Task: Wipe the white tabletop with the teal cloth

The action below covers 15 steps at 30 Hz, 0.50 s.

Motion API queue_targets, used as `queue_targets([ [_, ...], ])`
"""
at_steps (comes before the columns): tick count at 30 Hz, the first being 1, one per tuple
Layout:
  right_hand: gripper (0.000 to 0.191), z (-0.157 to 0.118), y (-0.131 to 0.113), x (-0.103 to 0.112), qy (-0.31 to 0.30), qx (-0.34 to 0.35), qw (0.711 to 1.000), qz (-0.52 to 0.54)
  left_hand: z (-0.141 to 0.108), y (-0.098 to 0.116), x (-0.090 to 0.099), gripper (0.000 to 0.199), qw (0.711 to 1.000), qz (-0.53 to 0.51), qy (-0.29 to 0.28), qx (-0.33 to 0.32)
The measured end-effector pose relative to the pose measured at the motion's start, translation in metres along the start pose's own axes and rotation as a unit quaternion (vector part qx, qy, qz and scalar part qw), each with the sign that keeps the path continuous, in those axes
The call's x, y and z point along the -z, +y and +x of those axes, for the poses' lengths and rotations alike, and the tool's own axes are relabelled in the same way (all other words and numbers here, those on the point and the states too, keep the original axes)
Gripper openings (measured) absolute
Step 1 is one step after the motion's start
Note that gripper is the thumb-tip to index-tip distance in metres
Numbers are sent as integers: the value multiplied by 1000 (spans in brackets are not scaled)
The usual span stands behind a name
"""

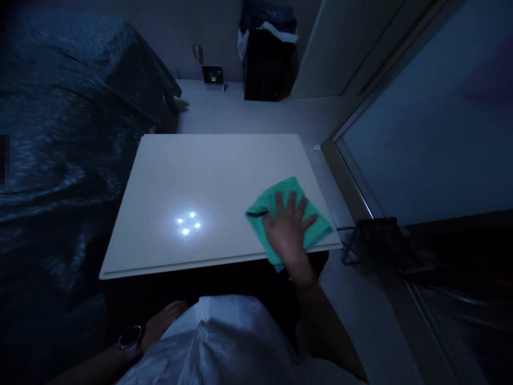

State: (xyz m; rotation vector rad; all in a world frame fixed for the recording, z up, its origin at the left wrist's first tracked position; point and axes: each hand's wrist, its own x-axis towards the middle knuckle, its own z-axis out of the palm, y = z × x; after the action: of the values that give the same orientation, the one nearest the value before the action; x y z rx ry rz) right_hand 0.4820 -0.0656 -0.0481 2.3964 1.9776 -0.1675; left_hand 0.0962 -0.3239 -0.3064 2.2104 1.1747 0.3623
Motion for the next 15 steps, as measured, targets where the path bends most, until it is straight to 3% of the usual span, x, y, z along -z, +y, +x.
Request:
queue_targets([
  [3, 79, -27, -83, -2, -43, 182, 982, 37, 0, -4, 5, 85, 1000, -8, -21, -13],
  [6, 88, -56, -165, -7, -59, 372, 923, 76, 1, -7, 12, 82, 998, -21, -44, -44],
  [9, 91, -80, -228, -14, -23, 514, 854, 82, 4, -4, 18, 75, 997, -19, -44, -64],
  [12, 89, -89, -255, -18, 25, 577, 815, 51, 7, 4, 23, 62, 998, 2, -31, -58],
  [15, 89, -83, -238, -16, 19, 595, 802, 48, 7, 9, 26, 56, 999, 7, -37, -34],
])
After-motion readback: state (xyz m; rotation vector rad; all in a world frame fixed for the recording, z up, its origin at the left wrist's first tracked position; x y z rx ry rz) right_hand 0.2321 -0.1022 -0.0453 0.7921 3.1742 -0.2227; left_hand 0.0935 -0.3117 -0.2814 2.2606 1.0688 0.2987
